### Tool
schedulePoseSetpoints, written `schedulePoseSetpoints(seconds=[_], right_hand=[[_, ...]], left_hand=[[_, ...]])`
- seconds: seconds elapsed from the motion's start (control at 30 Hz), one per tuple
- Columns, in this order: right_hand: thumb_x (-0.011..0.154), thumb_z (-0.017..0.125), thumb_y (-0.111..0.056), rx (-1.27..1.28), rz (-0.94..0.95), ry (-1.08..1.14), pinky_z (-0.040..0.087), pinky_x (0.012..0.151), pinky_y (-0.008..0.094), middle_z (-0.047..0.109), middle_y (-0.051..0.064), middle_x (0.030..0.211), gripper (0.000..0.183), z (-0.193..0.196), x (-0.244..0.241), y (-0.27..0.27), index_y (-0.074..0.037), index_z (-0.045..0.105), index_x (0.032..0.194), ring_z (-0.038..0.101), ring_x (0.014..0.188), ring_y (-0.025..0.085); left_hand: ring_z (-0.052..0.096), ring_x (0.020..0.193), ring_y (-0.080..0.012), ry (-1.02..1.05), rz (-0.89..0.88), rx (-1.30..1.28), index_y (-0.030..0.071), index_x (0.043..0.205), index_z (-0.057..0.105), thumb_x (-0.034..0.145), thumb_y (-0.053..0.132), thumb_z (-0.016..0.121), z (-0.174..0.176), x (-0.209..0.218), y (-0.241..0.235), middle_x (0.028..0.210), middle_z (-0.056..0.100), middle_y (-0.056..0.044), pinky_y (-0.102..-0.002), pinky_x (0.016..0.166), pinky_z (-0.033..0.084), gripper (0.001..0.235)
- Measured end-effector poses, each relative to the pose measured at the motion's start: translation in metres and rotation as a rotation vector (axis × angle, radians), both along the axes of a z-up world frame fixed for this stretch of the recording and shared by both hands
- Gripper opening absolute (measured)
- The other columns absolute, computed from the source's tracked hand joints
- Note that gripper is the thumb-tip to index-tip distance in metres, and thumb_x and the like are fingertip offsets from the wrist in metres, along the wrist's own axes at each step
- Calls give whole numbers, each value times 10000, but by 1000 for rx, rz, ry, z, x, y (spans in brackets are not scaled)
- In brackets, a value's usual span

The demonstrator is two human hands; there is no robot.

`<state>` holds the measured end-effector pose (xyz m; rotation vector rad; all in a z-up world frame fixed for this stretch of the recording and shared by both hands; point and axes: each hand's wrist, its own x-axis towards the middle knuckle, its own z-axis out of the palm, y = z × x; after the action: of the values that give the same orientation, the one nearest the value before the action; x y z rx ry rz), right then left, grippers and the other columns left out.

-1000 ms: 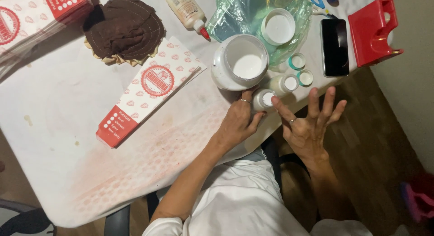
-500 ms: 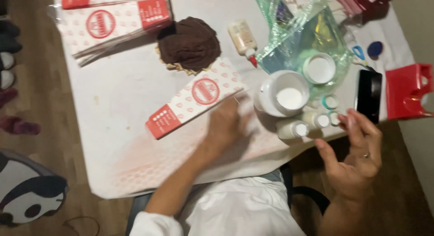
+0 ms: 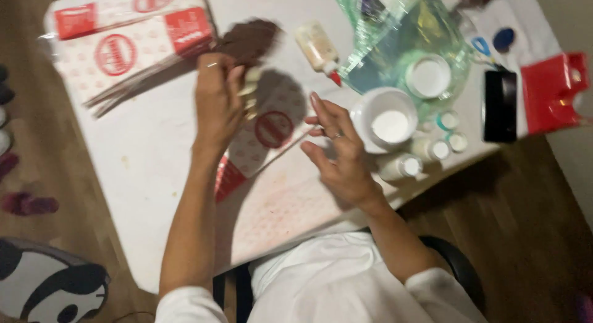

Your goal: The person is applying glue to small containers and wrapping them with paper labels to finalize the packaging.

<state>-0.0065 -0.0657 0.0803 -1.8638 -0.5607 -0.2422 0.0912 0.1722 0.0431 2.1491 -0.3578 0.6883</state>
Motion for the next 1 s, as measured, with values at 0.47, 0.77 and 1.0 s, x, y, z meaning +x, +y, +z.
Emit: schedulePoseSetpoints(seconds=[0.47, 0.77, 1.0], right_hand=[[776, 624, 78, -568, -8, -762, 409, 486, 376, 602, 154, 904, 106, -44, -32, 10, -17, 656, 742, 448, 545, 238], [862, 522, 36, -474, 125, -732, 391, 407, 341, 613, 93, 861, 296, -78, -56, -44, -88, 536, 593, 478, 511, 206], [952, 635, -34, -312, 185, -504, 467, 445, 325, 524, 29, 772, 219, -64, -77, -88, -65, 654, 736, 491, 459, 210]], left_hand=[[579, 940, -129, 432, 58, -799, 61, 1102, 650, 1098, 308, 533, -3, -131, -117, 987, 657, -36, -330, 915, 508, 273], [579, 753, -188, 899, 42, -813, 61, 872, 732, 1008, 492, 619, -45, -139, -139, 767, 675, -63, -358, 726, 487, 466], [497, 595, -167, 989, -319, -590, 98, 624, 635, 1017, 508, 609, -35, -143, -168, 554, 517, -4, -338, 588, 445, 569]])
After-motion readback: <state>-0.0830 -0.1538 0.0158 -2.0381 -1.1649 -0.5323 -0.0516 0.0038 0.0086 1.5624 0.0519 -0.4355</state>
